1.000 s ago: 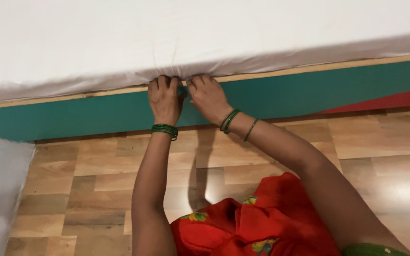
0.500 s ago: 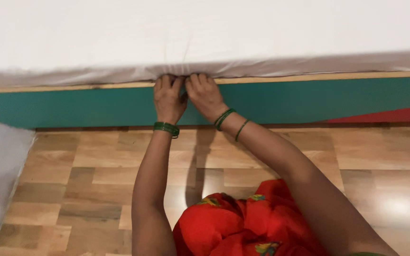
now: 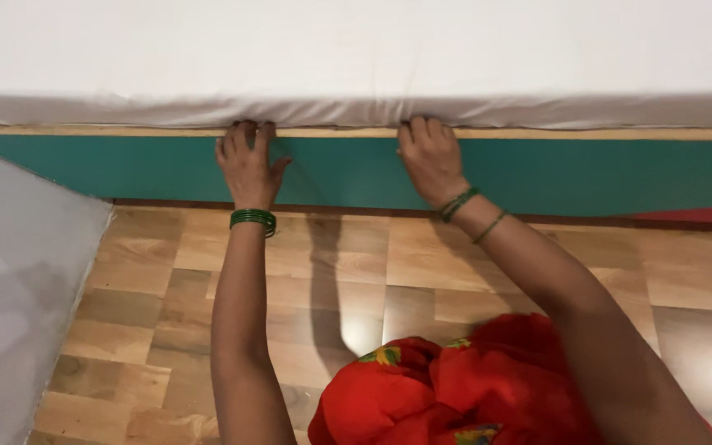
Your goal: The person tucks the edges of a white bedsheet into the side of a bed frame by hand, moving along the length of the bed.
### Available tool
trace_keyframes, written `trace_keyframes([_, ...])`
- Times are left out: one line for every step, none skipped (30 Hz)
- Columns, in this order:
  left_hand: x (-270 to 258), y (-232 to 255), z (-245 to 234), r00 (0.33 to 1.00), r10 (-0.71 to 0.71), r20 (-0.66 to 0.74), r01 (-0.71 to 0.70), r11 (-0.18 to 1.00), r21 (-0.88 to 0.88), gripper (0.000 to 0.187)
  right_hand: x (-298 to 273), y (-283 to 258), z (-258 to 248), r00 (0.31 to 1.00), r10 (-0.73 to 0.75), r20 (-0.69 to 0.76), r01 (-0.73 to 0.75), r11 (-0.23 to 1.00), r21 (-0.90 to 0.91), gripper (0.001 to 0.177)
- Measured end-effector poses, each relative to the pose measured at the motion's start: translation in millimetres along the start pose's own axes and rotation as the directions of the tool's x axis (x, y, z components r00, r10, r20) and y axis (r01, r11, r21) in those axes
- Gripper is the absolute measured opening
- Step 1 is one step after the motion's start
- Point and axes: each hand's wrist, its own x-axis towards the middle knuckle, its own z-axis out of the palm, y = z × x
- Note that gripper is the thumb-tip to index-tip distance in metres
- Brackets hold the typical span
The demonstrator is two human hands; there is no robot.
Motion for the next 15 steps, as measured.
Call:
trace_keyframes([-3, -6, 1, 1.0, 0.017, -0.004, -0.017, 1.0, 0.011, 0.073, -1, 0, -2, 1.0, 0.001, 0.0, -0.001, 1.0, -0.003, 0.028])
trace_keyframes([-5, -11, 0, 0.999, 0.034, -0.006, -0.034, 0.999, 0.022, 0.074, -1, -1, -4, 1.0, 0.002, 0.0, -0.002, 1.0, -0.004, 0.031])
trace_keyframes([-3, -12, 2, 1.0, 0.0, -0.008, -0.001, 1.0, -0.011, 0.072, 0, -2, -6, 1.0, 0.004, 0.001, -0.004, 1.0, -0.006, 0.033])
trace_keyframes([-1, -9, 5, 0.999, -0.034, -0.005, 0.033, 0.999, -0.042, 0.071, 1, -4, -8, 1.0, 0.015, 0.006, -0.015, 1.0, 0.008, 0.036])
trace_keyframes([2, -7, 7, 0.998, -0.068, -0.001, 0.068, 0.995, -0.074, 0.069, 2, -5, -11, 1.0, 0.026, 0.012, -0.026, 0.999, 0.021, 0.039])
trace_keyframes([4, -7, 5, 0.998, -0.061, 0.019, 0.062, 0.996, -0.066, 0.068, 4, -7, -15, 0.999, 0.037, 0.018, -0.038, 0.999, 0.032, 0.041])
trace_keyframes([6, -8, 2, 0.998, -0.054, 0.039, 0.056, 0.997, -0.059, 0.067, 5, -8, -19, 0.998, 0.049, 0.046, -0.052, 0.997, 0.065, 0.047])
trace_keyframes([8, -9, -1, 0.997, -0.048, 0.059, 0.051, 0.997, -0.051, 0.065, 6, -8, -24, 0.995, 0.059, 0.075, -0.066, 0.993, 0.098, 0.052])
trace_keyframes([10, -9, -4, 0.996, -0.052, 0.073, 0.054, 0.998, -0.035, 0.064, 7, -10, -27, 0.992, 0.068, 0.103, -0.081, 0.988, 0.131, 0.057])
trace_keyframes([12, -8, -5, 0.995, -0.055, 0.083, 0.057, 0.998, -0.02, 0.063, 9, -14, -27, 0.995, 0.035, 0.092, -0.05, 0.984, 0.168, 0.055])
trace_keyframes([14, -8, -6, 0.994, -0.058, 0.093, 0.059, 0.998, -0.005, 0.061, 10, -20, -26, 0.997, 0.003, 0.08, -0.019, 0.978, 0.206, 0.054])
trace_keyframes([16, -9, -8, 0.994, -0.055, 0.092, 0.056, 0.998, -0.008, 0.06, 11, -25, -24, 0.997, -0.026, 0.067, 0.009, 0.971, 0.241, 0.052])
trace_keyframes([17, -9, -9, 0.995, -0.052, 0.091, 0.054, 0.998, -0.011, 0.06, 13, -33, -19, 0.996, -0.066, 0.065, 0.046, 0.961, 0.271, 0.054])
trace_keyframes([17, -10, -10, 0.995, -0.048, 0.089, 0.05, 0.999, -0.014, 0.059, 16, -45, -11, 0.993, -0.105, 0.062, 0.081, 0.95, 0.301, 0.055])
trace_keyframes([16, -10, -9, 0.995, -0.047, 0.092, 0.048, 0.999, -0.009, 0.058, 19, -54, -4, 0.988, -0.143, 0.057, 0.116, 0.936, 0.331, 0.057])
